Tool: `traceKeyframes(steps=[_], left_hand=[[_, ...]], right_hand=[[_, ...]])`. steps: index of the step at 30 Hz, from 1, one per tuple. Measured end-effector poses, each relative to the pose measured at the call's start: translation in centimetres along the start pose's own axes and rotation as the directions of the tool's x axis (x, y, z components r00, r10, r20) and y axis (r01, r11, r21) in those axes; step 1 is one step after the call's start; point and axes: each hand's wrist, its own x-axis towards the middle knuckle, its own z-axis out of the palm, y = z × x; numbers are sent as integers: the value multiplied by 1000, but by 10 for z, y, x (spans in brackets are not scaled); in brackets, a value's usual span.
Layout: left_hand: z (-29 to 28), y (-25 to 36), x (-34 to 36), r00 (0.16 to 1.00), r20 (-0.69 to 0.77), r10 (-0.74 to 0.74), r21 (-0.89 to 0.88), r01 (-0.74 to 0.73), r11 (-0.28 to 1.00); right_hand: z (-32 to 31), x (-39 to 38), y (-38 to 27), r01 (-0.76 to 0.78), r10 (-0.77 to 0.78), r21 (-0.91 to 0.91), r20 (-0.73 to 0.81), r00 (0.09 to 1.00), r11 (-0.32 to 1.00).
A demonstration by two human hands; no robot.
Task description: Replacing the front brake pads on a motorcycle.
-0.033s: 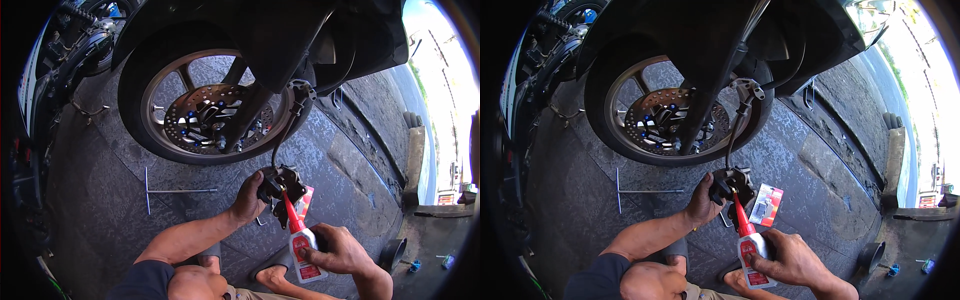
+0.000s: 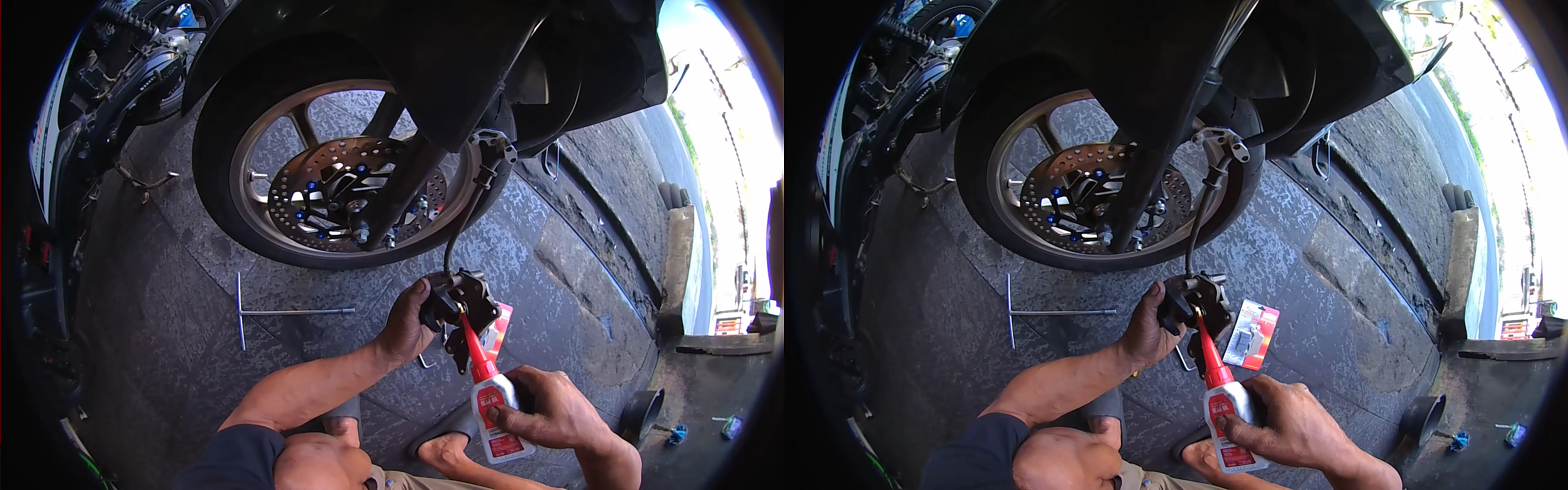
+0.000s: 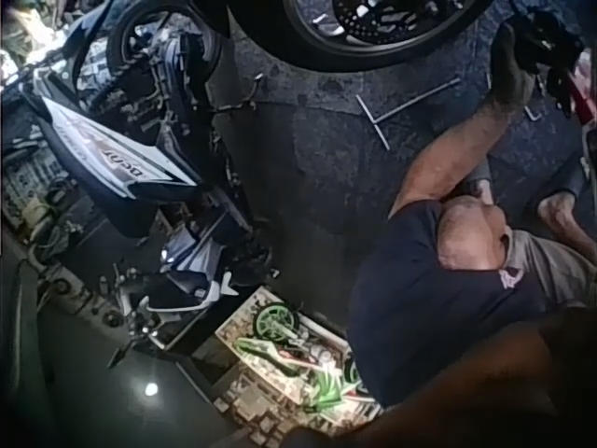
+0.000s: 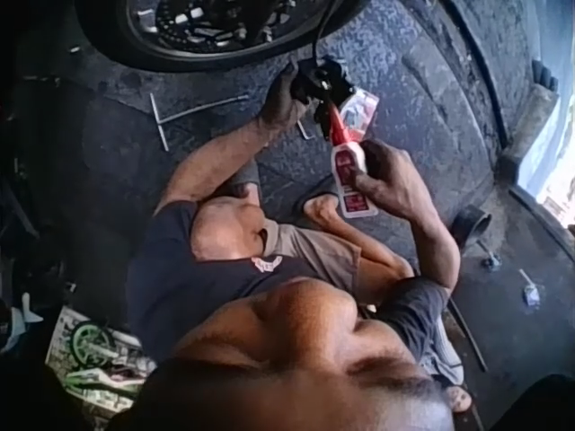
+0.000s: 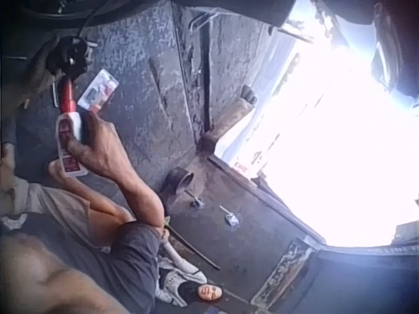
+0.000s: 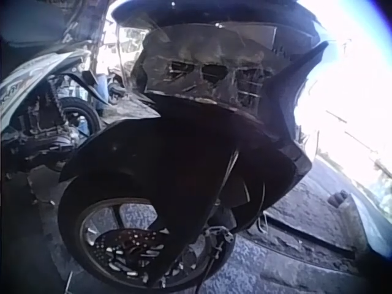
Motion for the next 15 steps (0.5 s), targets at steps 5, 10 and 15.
traceKeyframes(steps=[5,10,15], left_hand=[[-7,-2,6,1000,27,-15,-65,17,998],[-3,-4,8,999,34,-32,-109,36,993],[-2,-6,11,1000,-18,-18,-16,17,1000]], right_hand=[[6,0,4,34,-34,11,-1,999,999],[6,3,-1,61,-60,27,-32,998,998],[9,1,6,62,-62,7,-30,998,998]])
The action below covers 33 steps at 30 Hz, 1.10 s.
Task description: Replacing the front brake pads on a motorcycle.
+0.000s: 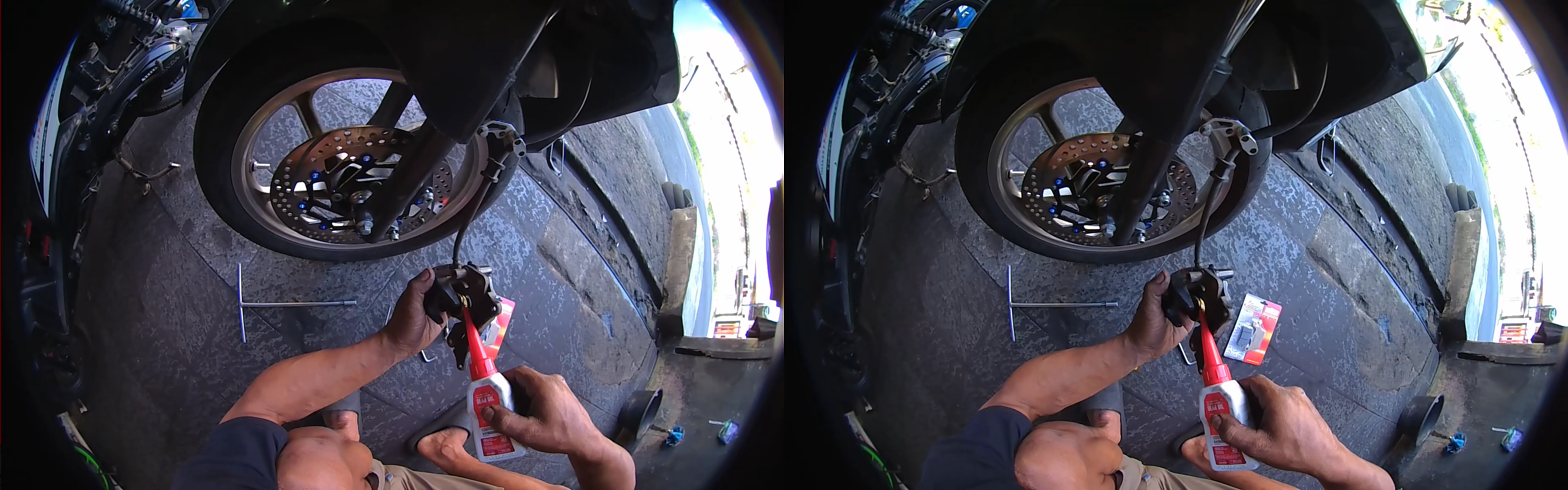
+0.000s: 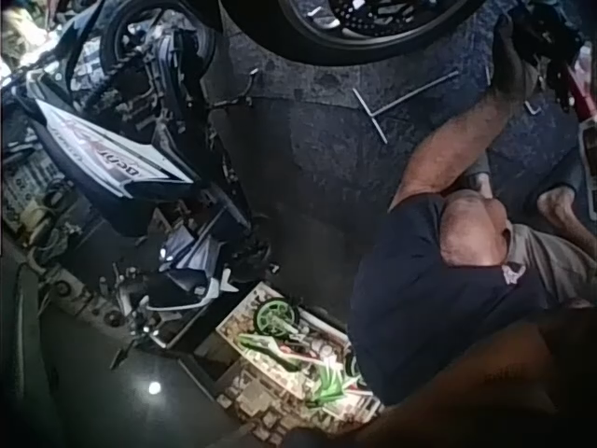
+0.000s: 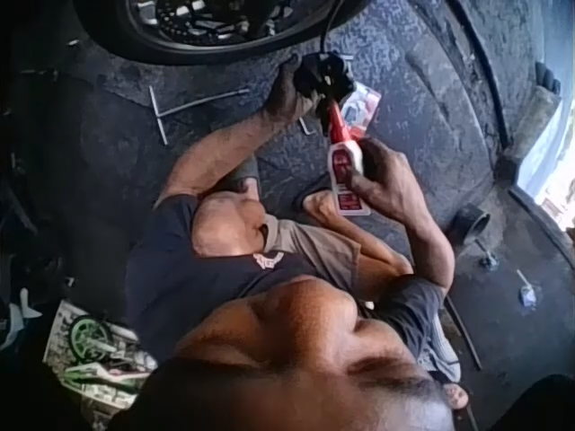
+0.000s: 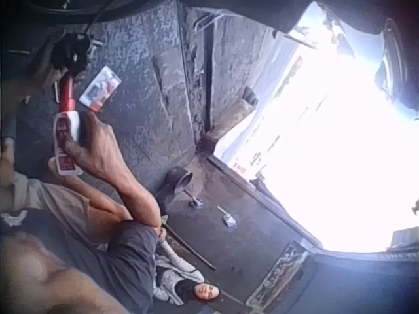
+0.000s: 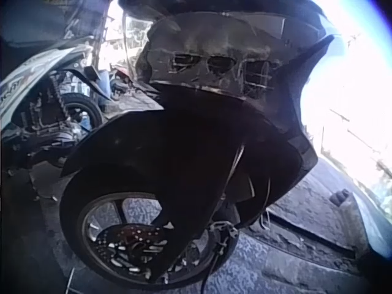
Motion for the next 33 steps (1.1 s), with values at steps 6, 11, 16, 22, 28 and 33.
traceKeyframes(steps=[6,11,16,22,28,33], left_hand=[[1,10,-4,998,-33,-50,-79,47,996],[11,19,-3,988,-117,-104,-111,91,990],[6,6,15,984,-43,-175,-149,167,975],[3,43,-9,967,86,-241,76,235,969],[23,19,-11,982,-179,-64,138,90,986],[18,19,-6,982,-176,-61,173,92,981]], right_hand=[[15,-2,18,45,-43,-47,40,998,998],[3,-6,42,121,-124,29,126,984,992],[-1,46,140,314,-277,191,-198,940,930],[32,204,157,232,-137,52,-675,725,971],[43,274,181,311,2,179,-870,493,933],[56,287,190,324,46,231,-870,491,917]])
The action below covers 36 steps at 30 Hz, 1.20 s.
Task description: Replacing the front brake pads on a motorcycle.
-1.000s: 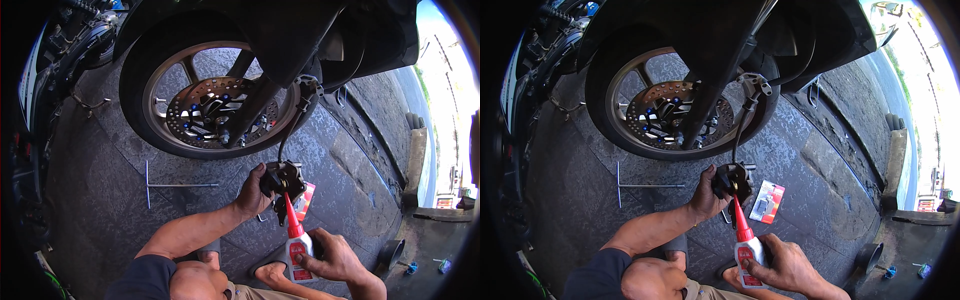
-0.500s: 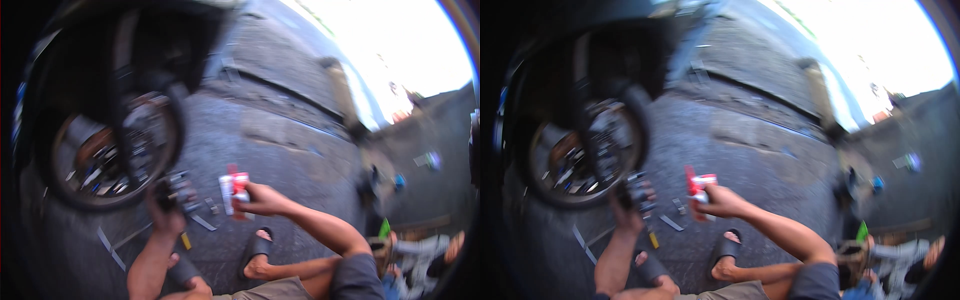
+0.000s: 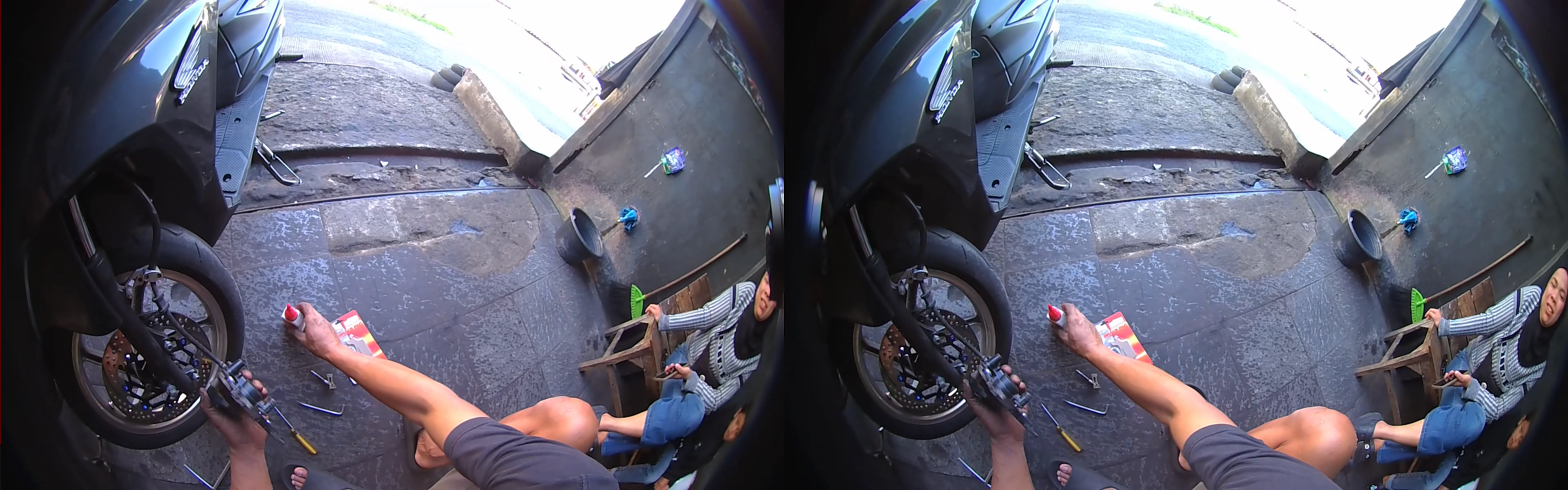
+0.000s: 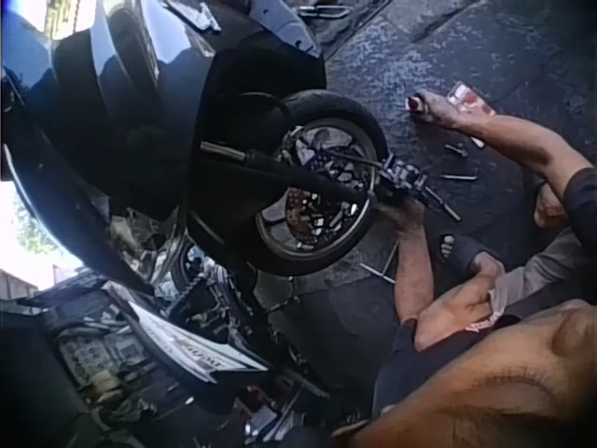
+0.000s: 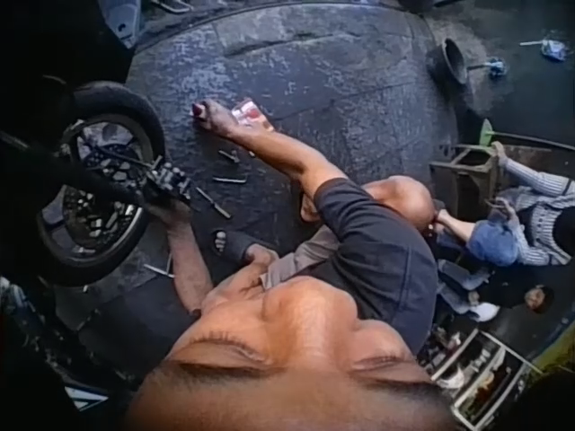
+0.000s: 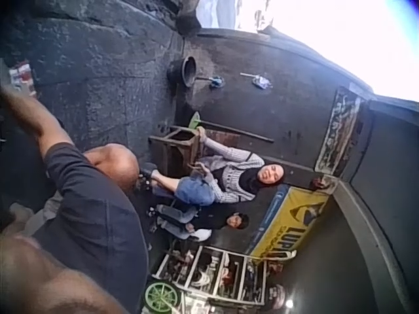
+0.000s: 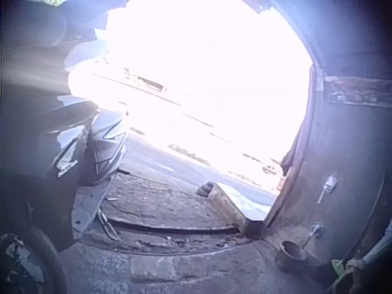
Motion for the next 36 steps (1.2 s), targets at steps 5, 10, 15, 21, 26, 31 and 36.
traceKeyframes(steps=[5,10,15,21,26,31,36], left_hand=[[-41,18,4,997,24,75,83,-77,994],[-59,-19,49,981,180,72,225,-112,968],[-59,1,60,899,336,281,490,-422,763],[-53,29,53,808,419,415,853,-507,123],[-24,26,52,837,410,363,901,-433,-21],[-14,24,55,795,431,427,901,-354,-252],[1,22,54,758,433,487,879,-236,-414]], right_hand=[[14,-49,-27,-169,165,89,57,985,982],[-53,-96,-76,37,-212,560,250,945,827],[-21,-96,-104,-62,-34,386,237,971,920],[12,-67,-112,-49,-56,415,237,970,909],[4,-47,-112,241,-264,258,62,962,936],[11,-33,-99,255,-278,327,25,960,910],[14,-25,-102,277,-310,355,41,950,893]])
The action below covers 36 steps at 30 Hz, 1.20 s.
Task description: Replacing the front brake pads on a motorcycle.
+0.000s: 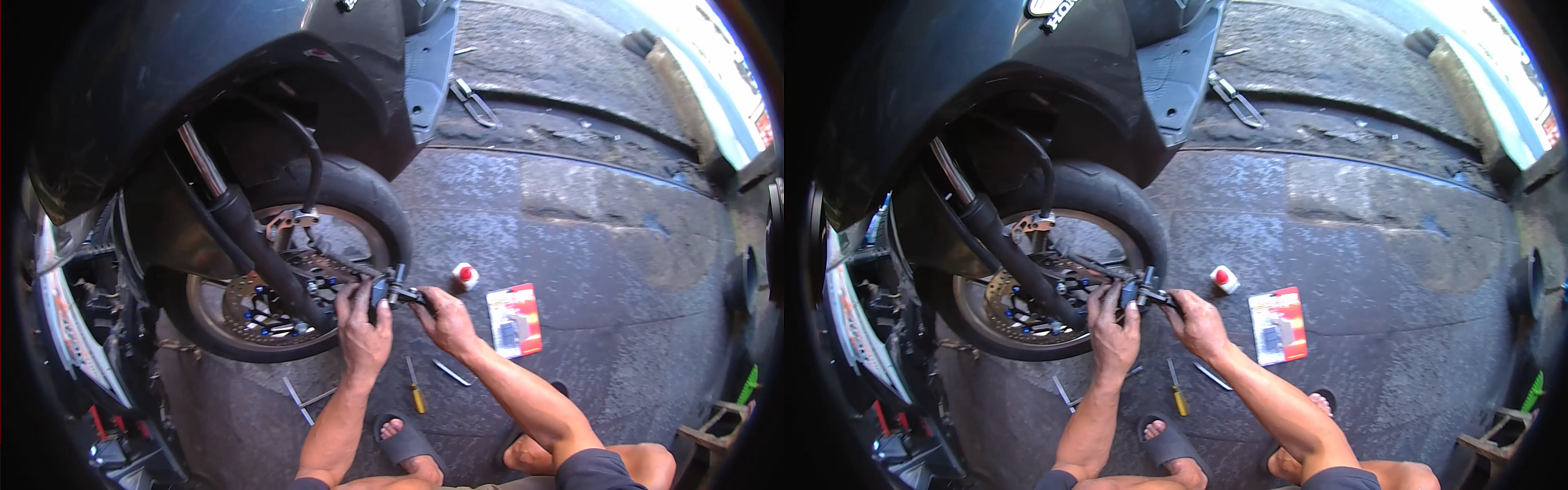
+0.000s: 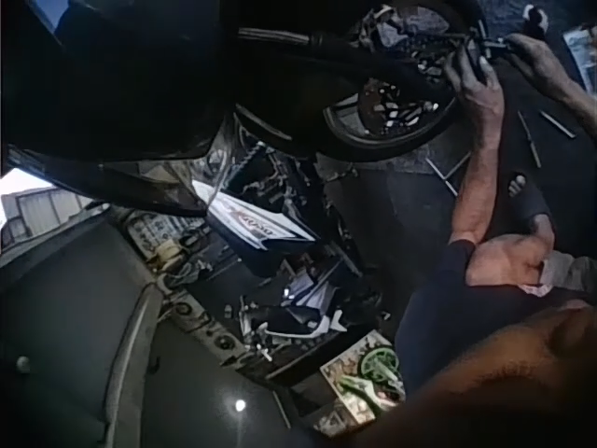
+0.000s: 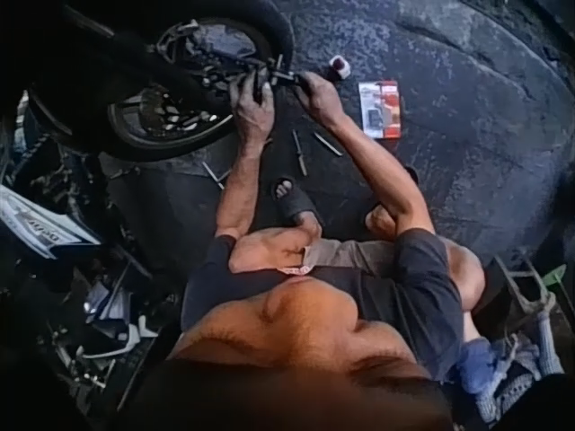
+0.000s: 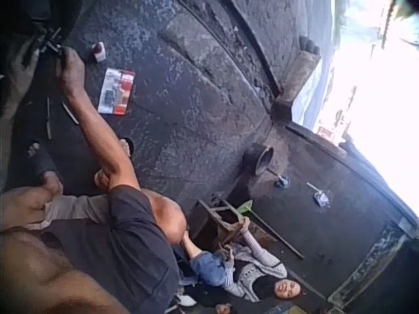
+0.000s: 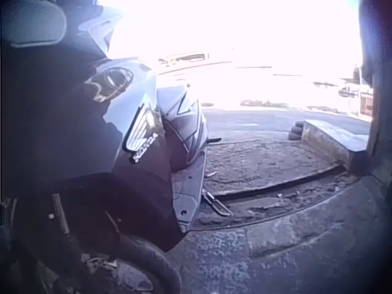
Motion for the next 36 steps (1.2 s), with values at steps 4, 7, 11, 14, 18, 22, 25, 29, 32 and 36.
traceKeyframes(steps=[4,7,11,14,18,22,25,29,32,36], left_hand=[[2,1,0,999,22,-28,59,26,998],[-7,-3,-3,997,54,-46,99,41,994],[4,10,-9,984,102,-145,53,141,989],[2,24,-15,974,176,-143,223,102,970],[-37,60,-27,842,396,-366,209,305,929],[-121,25,-74,687,589,-427,420,191,887],[-236,6,-109,492,562,-665,653,230,721],[-274,116,-100,230,719,-657,695,-268,667],[-254,173,-86,-5,704,-710,697,-184,693],[-201,264,-51,35,624,-781,758,217,615]], right_hand=[[5,-2,3,-59,59,12,24,998,998],[0,0,-7,-162,159,15,119,980,987],[-57,-4,3,-141,182,-118,527,830,983],[-108,-25,7,-45,209,-221,807,553,974],[-188,-20,-55,-107,170,-134,686,708,985],[-299,-65,-75,-459,457,12,69,887,889],[-400,-117,-133,-779,834,308,-281,475,547],[-478,-234,-170,-920,887,323,-459,55,224],[-541,-259,-204,-954,915,295,-397,-68,57],[-611,-250,-220,-954,913,297,-382,-143,-25]])
